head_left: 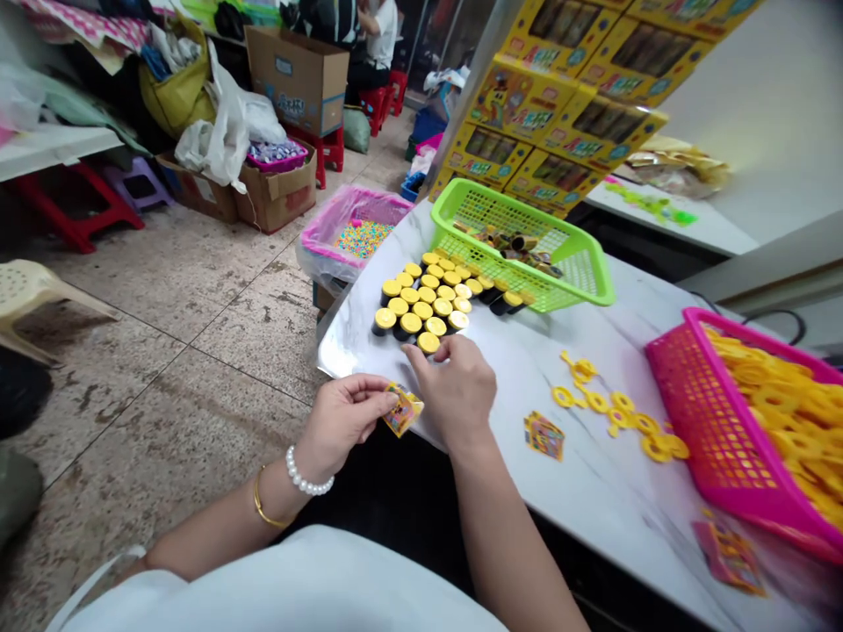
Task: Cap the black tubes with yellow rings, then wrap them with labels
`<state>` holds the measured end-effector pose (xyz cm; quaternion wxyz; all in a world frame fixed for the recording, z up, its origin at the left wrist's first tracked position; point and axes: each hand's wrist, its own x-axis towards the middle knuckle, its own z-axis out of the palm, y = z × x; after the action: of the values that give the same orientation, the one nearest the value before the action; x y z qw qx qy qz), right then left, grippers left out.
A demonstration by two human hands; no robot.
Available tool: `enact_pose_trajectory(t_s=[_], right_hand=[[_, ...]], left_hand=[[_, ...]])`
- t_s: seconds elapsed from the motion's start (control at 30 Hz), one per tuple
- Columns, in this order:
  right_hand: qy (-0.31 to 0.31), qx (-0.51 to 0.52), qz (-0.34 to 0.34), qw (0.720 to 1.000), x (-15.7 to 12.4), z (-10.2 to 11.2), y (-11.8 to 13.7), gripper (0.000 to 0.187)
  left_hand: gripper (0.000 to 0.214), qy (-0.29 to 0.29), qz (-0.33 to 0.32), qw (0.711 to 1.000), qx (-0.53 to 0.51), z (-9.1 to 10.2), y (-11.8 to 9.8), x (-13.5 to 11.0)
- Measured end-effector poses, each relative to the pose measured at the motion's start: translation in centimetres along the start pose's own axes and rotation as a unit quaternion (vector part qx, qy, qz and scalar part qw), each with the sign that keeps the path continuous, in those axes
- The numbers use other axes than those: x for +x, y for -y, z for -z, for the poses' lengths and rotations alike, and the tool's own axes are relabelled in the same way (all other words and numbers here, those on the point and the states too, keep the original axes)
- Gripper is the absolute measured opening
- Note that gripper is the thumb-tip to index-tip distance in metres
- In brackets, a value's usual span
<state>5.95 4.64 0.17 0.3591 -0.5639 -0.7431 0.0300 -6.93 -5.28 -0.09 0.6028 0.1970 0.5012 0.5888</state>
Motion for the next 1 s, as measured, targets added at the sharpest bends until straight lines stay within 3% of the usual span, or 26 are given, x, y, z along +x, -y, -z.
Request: enact_pose_trajectory(t_s=[0.13,0.23,0.3,0.4,0.43,0.5,0.57,0.7,1.0], right_hand=[[-0.005,0.031,-0.071,0.997,-0.5,0.4,-0.6,0.022],[0.016,0.173,-0.132,0.976,-1.5,2.5,-1.3,0.040],[0.087,0.324,-0.177,0.925,-2.0,4.0,-1.5,0.043],[0.167,0.505,-0.239,0.812,-2.8,5.3,-1.6,0.034],[0.166,0.537,-0.252,0.788,-3.0,5.4,-1.6,0.033],[0.144,0.567,-0.264,0.767,-3.3,5.2,-1.6,0.034],[0.131,0.563,-0.260,0.773,-3.6,4.8,-1.7,0.034],[0.113,0.509,-0.242,0.818,-3.9,4.4,-1.6,0.032],[0.128,0.419,-0.146,0.887,-4.6,6.1,0.1,0.023]], left_hand=[[0.040,0.002,0.012,1.000,-0.002,0.2,-0.4,0.2],[0.039,-0.001,0.046,0.998,-0.035,0.4,-0.7,0.6],[0.038,0.003,0.074,0.995,-0.066,0.3,-0.9,0.8],[0.037,0.020,0.097,0.990,-0.101,-0.1,-1.1,1.0],[0.037,0.025,0.100,0.989,-0.108,-0.3,-1.1,1.1],[0.037,0.036,0.106,0.987,-0.115,-0.7,-1.1,1.1],[0.038,0.045,0.111,0.985,-0.123,-1.0,-1.0,1.0],[0.037,0.059,0.111,0.982,-0.139,-1.4,-0.9,1.0],[0.028,0.061,0.112,0.977,-0.171,-1.4,-1.0,1.3]])
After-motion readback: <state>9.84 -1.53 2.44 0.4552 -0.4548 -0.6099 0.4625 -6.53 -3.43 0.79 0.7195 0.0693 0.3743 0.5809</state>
